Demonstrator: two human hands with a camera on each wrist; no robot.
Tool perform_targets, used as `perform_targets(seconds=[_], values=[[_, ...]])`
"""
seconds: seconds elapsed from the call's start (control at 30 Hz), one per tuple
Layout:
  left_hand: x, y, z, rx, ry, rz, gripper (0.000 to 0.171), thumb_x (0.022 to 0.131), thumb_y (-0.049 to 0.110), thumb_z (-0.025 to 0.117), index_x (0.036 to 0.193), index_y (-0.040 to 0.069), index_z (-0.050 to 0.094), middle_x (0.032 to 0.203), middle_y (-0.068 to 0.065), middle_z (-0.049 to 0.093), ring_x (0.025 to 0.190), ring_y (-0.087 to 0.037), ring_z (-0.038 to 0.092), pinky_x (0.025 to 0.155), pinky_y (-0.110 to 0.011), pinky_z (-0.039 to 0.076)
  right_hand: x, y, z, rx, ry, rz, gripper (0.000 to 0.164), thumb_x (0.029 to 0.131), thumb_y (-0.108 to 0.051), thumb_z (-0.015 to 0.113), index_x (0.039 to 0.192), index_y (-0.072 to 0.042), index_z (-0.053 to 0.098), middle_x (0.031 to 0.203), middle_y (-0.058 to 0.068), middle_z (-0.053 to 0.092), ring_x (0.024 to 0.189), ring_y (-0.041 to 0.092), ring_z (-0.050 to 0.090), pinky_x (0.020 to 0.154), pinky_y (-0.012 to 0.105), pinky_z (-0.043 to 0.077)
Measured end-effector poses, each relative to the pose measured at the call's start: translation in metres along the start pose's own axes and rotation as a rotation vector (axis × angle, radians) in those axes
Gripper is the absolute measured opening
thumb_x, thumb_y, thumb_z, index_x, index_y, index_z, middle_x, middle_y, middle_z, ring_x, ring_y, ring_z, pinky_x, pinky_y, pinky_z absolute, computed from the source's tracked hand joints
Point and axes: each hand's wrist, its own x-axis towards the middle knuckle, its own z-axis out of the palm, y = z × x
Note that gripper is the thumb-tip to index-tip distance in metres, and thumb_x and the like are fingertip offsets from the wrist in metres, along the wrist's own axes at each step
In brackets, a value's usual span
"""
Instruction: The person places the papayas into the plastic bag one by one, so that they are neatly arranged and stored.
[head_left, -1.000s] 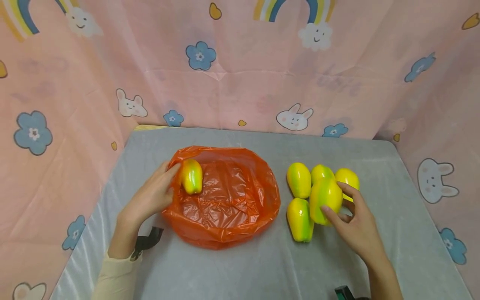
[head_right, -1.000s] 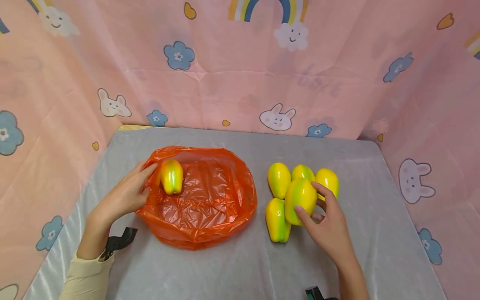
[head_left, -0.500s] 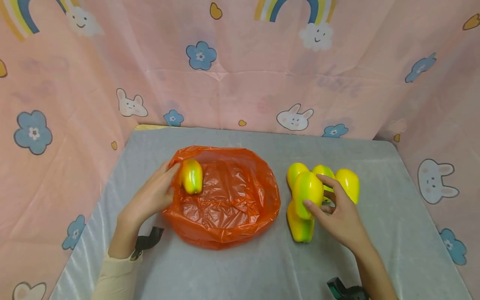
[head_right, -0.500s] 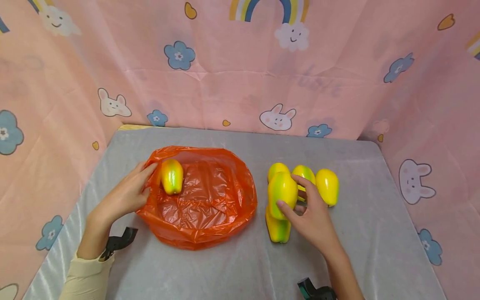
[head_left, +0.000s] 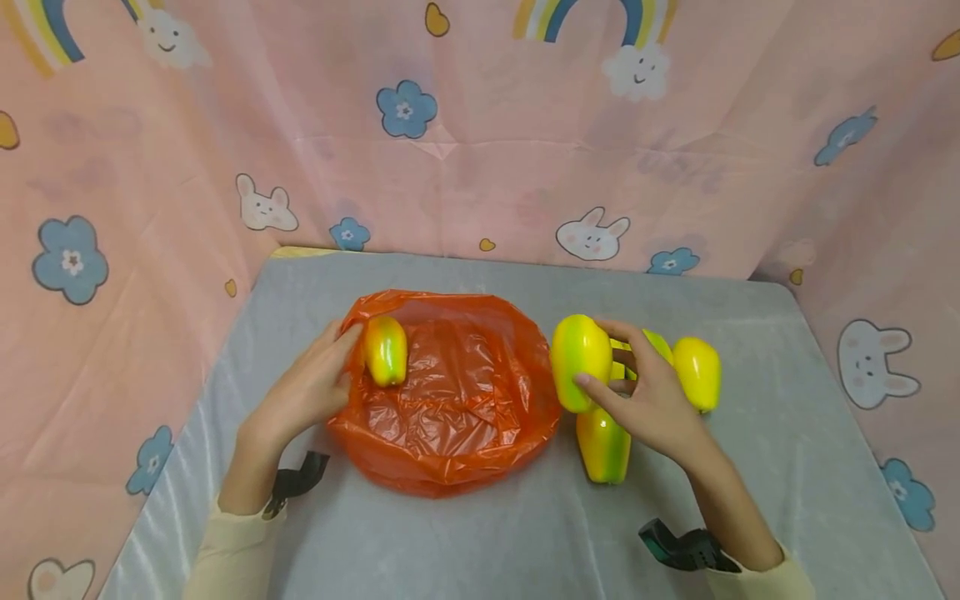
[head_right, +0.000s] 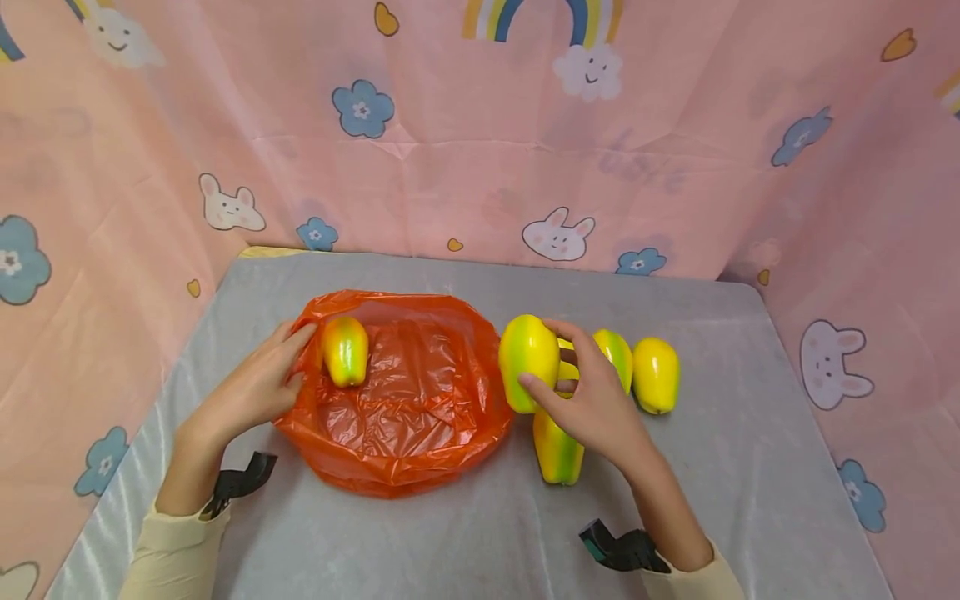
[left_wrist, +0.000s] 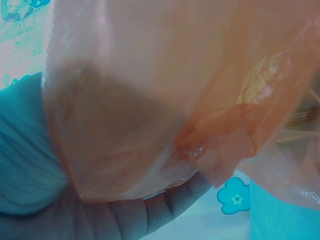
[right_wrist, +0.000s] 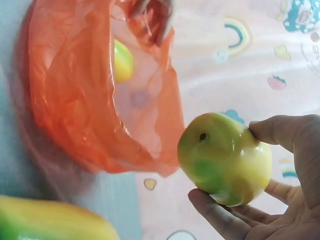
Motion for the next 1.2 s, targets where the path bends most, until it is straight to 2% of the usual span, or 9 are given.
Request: perform_targets(seconds=[0.07,0.13,0.3,0.5,0.77,0.97,1.2], values=[[0.000,0.000,0.000,-0.002,-0.003,-0.004,0.076,0.088,-0.013,0.063,0.160,-0.001,0.040,0.152,-0.021,0.047,0.134,-0.039,0.050,0.113,-0.064,0.050,0.005,-0.003,0.003,0.008,-0.016,-0.017,0.073,0.096,-0.027,0.077,0.158,-0.014,0.039,0.154,0.013,0.053,0.129,0.039,0.066,0.092,0.045,0.066],[0.000,0.001,-0.001,-0.006,-0.009,-0.012,0.076,0.089,-0.012,0.064,0.160,-0.002,0.039,0.153,-0.022,0.047,0.135,-0.040,0.050,0.113,-0.064,0.050,0.010,-0.007,0.006,0.016,-0.031,-0.035,0.074,0.096,-0.025,0.077,0.158,-0.014,0.039,0.154,0.012,0.053,0.130,0.039,0.065,0.092,0.048,0.066],[-0.001,0.001,-0.002,0.004,-0.019,-0.028,0.076,0.089,-0.014,0.059,0.161,-0.005,0.035,0.160,-0.025,0.041,0.142,-0.043,0.045,0.117,-0.065,0.045,0.022,-0.016,0.016,0.019,-0.077,-0.062,0.073,0.096,-0.026,0.078,0.158,-0.016,0.039,0.155,0.011,0.052,0.134,0.040,0.064,0.093,0.047,0.066],[0.002,0.002,0.000,0.028,-0.019,0.000,0.075,0.089,-0.013,0.058,0.161,-0.004,0.037,0.159,-0.025,0.043,0.142,-0.044,0.046,0.121,-0.066,0.040,0.037,-0.023,0.025,0.028,-0.141,-0.072,0.074,0.095,-0.029,0.079,0.158,-0.019,0.040,0.157,0.009,0.051,0.137,0.041,0.063,0.093,0.048,0.065],[0.002,0.001,-0.003,-0.004,-0.019,-0.022,0.075,0.089,-0.013,0.060,0.160,-0.001,0.039,0.155,-0.022,0.045,0.138,-0.039,0.047,0.117,-0.064,0.046,0.057,-0.035,0.042,0.028,-0.185,-0.127,0.073,0.093,-0.028,0.082,0.154,-0.016,0.044,0.155,0.007,0.051,0.135,0.037,0.062,0.093,0.046,0.066],[0.001,0.002,-0.005,0.008,-0.024,-0.021,0.074,0.090,-0.013,0.059,0.160,-0.003,0.038,0.156,-0.024,0.045,0.140,-0.041,0.047,0.118,-0.065,0.045,0.068,-0.047,0.053,-0.012,-0.221,-0.153,0.074,0.092,-0.028,0.081,0.154,-0.013,0.043,0.152,0.010,0.053,0.133,0.036,0.062,0.092,0.047,0.066],[0.000,0.001,-0.005,0.015,-0.024,-0.012,0.073,0.090,-0.013,0.057,0.159,-0.005,0.038,0.157,-0.025,0.045,0.141,-0.043,0.046,0.119,-0.065,0.043,0.079,-0.056,0.068,-0.057,-0.263,-0.170,0.077,0.092,-0.029,0.081,0.156,-0.009,0.041,0.154,0.012,0.052,0.134,0.035,0.062,0.105,0.051,0.060]])
